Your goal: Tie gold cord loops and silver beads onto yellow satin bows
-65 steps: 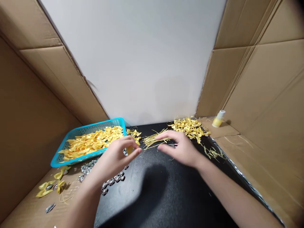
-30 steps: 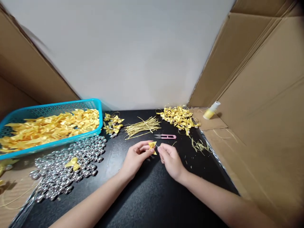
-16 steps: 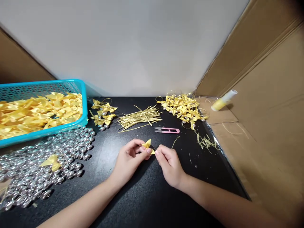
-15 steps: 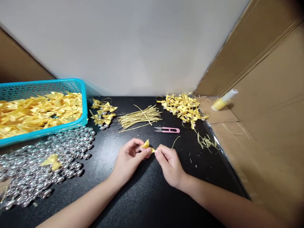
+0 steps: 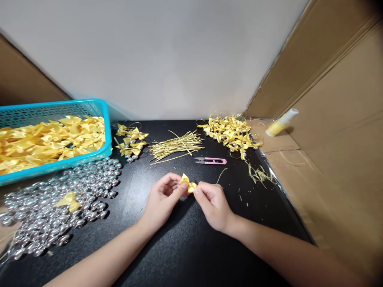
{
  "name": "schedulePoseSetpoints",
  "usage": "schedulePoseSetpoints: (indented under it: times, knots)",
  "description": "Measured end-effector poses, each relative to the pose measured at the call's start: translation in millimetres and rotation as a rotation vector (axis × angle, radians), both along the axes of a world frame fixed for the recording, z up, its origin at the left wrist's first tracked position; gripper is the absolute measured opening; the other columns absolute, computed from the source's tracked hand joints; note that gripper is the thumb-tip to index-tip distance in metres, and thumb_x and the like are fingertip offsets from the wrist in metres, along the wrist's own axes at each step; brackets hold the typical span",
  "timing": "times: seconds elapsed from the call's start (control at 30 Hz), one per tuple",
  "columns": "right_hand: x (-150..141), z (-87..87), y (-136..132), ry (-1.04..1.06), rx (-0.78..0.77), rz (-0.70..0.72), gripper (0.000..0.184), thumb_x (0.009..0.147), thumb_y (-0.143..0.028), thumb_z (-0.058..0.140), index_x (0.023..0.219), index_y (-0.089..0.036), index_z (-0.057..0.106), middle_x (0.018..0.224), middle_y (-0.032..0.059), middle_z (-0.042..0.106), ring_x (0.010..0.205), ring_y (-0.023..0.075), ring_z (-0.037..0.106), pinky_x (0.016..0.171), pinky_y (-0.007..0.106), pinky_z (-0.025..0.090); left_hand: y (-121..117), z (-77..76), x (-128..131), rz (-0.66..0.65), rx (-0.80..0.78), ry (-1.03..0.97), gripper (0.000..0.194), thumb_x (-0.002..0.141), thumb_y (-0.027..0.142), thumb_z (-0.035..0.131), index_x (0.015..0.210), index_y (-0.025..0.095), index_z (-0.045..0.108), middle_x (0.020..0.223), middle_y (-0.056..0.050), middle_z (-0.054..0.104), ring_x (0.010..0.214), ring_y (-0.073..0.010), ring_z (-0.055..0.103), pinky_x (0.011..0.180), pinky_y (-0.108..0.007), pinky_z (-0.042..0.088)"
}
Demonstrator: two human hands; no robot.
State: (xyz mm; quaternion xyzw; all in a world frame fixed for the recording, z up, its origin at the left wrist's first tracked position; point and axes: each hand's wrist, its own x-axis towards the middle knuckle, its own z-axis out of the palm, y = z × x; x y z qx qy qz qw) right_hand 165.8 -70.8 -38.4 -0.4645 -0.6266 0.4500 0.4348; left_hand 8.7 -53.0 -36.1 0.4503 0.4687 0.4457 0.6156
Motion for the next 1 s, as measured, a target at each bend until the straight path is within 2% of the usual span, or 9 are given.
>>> schedulePoseSetpoints:
  times: [0.2, 0.63, 1.0]
  knots:
    - [0.0, 1.7, -0.3, 0.0, 0.014, 0.003, 0.036, 0.087, -0.024, 0.046, 0.054, -0.02, 0.033, 0.049, -0.0055, 0.033, 0.047, 0.0073, 0.031, 0.047, 0.022, 0.024, -1.0, 4.4, 3.0, 0.041, 0.018, 0.086, 0.022, 0.069, 0.029, 0.077, 0.072, 0.016, 0.059, 0.064, 0.002, 0.065, 0.058, -0.01, 0.06, 0.058, -0.02, 0.049]
    - [-1.7, 0.2, 1.2, 0.017, 0.028, -0.005, 0.032, 0.083, -0.018, 0.046, 0.054, -0.02, 0.032, 0.049, -0.0065, 0.03, 0.046, 0.0061, 0.028, 0.045, 0.02, 0.021, -3.1, -2.2, 1.0, 0.072, 0.08, 0.141, 0.015, 0.07, 0.023, 0.074, 0.071, 0.015, 0.061, 0.066, 0.0, 0.068, 0.057, -0.0101, 0.063, 0.057, -0.018, 0.051]
    - [-4.4, -4.1, 1.5, -0.013, 0.036, -0.03, 0.032, 0.082, -0.015, 0.046, 0.056, -0.019, 0.03, 0.051, -0.0066, 0.029, 0.047, 0.0061, 0.027, 0.045, 0.02, 0.021, -6.3, -5.7, 0.5, 0.062, 0.239, 0.147, 0.008, 0.073, 0.013, 0.072, 0.069, 0.018, 0.066, 0.069, 0.001, 0.07, 0.061, -0.0084, 0.064, 0.06, -0.015, 0.052]
